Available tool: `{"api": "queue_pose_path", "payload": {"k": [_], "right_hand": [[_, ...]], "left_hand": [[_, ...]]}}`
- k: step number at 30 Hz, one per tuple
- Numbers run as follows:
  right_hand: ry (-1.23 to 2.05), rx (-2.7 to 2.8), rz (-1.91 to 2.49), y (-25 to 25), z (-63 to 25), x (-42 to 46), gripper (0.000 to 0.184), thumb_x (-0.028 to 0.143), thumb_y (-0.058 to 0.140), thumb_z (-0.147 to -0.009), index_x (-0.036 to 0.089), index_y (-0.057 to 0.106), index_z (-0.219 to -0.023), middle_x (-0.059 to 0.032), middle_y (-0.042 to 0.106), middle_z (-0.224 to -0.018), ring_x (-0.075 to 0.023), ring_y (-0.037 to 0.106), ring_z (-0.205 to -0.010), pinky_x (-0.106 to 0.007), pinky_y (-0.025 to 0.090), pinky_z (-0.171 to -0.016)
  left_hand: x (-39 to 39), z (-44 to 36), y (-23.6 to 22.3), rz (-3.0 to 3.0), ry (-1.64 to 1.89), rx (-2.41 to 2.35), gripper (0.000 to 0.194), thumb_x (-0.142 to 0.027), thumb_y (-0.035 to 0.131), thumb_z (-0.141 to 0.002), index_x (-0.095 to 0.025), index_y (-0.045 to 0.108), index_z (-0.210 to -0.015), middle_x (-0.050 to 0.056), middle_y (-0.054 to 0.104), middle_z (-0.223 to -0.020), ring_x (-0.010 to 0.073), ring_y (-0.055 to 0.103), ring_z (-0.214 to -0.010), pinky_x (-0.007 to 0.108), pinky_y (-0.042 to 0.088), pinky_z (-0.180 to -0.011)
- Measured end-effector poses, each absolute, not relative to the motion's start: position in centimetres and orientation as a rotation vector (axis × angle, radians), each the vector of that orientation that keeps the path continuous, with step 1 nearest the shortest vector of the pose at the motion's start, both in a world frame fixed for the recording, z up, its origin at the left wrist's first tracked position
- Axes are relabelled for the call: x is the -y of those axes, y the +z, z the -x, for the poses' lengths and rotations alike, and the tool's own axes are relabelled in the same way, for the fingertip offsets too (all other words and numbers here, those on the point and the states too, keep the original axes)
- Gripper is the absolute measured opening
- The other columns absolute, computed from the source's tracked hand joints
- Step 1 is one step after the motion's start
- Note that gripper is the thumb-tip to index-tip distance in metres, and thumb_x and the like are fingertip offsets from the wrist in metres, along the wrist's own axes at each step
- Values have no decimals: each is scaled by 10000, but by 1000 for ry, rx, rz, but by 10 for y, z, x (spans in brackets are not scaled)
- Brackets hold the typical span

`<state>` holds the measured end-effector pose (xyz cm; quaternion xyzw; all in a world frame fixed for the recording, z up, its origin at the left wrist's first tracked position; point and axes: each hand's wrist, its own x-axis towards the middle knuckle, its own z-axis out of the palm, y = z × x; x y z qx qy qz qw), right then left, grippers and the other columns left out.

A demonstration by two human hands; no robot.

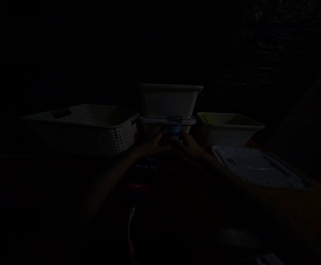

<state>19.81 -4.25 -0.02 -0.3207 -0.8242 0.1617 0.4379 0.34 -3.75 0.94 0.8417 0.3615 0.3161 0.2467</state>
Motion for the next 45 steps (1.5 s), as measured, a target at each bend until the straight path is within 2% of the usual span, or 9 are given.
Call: {"api": "queue_pose_path", "payload": {"k": [7, 14, 18, 26, 37, 45], "right_hand": [[409, 2051, 804, 0, -198, 43, 484, 465, 457, -878, 163, 414, -1255, -110, 642, -1098, -235, 644, -914, -360, 523, -739], [409, 2050, 788, 2, -198, 44, 471, 461, 459, -878, 177, 421, -1251, -110, 629, -1125, -244, 621, -973, -393, 514, -790], [410, 2047, 786, 1, -198, 42, 466, 464, 463, -875, 184, 425, -1246, -107, 635, -1106, -238, 632, -937, -389, 519, -775], [403, 2049, 801, 0, -198, 43, 478, 474, 456, -876, 183, 411, -1253, -105, 636, -1108, -245, 635, -938, -373, 524, -740], [418, 2049, 833, 1, -197, 45, 503, 477, 452, -876, 164, 407, -1266, -108, 645, -1092, -238, 637, -921, -358, 521, -737], [403, 2042, 825, 1, -197, 44, 503, 469, 456, -875, 163, 400, -1271, -112, 632, -1115, -246, 632, -946, -358, 518, -741]], "left_hand": [[37, -3, 8, -2269, 816, -1021, 825, -428, 611, -755, -173, 189, -1415, 143, 529, -1259, 284, 563, -1087, 442, 483, -895], [37, -3, 8, -2258, 803, -1033, 824, -429, 607, -758, -159, 188, -1414, 151, 548, -1217, 284, 586, -1040, 423, 509, -844], [37, -4, 9, -2264, 814, -993, 820, -420, 605, -761, -172, 176, -1415, 152, 539, -1233, 279, 577, -1058, 436, 497, -865], [34, -2, 7, -2254, 844, -983, 780, -415, 632, -731, -157, 266, -1370, 159, 525, -1252, 295, 543, -1110, 483, 454, -921], [36, -2, 8, -2259, 800, -1003, 845, -433, 610, -740, -150, 184, -1413, 156, 518, -1271, 287, 550, -1108, 436, 480, -894], [37, -3, 8, -2274, 814, -1002, 837, -420, 608, -742, -168, 182, -1416, 146, 524, -1260, 280, 575, -1063, 423, 499, -865]]}}
